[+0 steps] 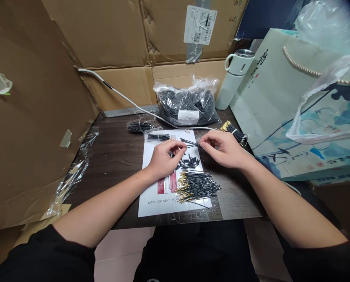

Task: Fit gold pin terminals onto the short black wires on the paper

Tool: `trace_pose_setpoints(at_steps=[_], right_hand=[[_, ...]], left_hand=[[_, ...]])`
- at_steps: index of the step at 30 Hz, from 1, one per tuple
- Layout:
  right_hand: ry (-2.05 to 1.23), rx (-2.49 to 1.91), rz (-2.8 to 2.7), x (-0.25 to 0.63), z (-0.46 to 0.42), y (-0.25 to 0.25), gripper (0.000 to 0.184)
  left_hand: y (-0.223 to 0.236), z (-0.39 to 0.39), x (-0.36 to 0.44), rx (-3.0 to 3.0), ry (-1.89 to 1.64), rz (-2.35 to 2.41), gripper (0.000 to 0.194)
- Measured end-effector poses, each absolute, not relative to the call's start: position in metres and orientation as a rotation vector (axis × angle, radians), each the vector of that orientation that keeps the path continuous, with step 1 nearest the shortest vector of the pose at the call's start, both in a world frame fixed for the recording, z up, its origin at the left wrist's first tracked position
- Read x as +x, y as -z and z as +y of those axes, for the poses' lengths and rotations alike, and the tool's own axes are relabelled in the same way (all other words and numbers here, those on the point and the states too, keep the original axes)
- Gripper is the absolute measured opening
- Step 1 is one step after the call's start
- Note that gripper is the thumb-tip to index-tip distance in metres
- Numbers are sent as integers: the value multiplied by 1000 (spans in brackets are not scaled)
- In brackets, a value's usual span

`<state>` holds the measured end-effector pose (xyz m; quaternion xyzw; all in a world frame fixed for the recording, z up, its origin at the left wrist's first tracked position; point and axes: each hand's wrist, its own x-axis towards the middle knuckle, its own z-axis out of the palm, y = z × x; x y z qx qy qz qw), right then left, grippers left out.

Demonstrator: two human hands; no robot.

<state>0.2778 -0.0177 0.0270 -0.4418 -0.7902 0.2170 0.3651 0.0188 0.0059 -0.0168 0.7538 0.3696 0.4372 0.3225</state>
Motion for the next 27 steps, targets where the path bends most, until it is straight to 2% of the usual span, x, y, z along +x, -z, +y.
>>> trace_pose_setpoints(at_steps=[14, 27], right_hand=[[-541, -1101, -2015, 276, -18, -23, 9], [-546, -1099, -1978, 276, -17, -20, 11]], left_hand=[[18, 6, 20, 1955, -1148, 979, 8], [19, 5, 20, 1946, -1169, 997, 13]])
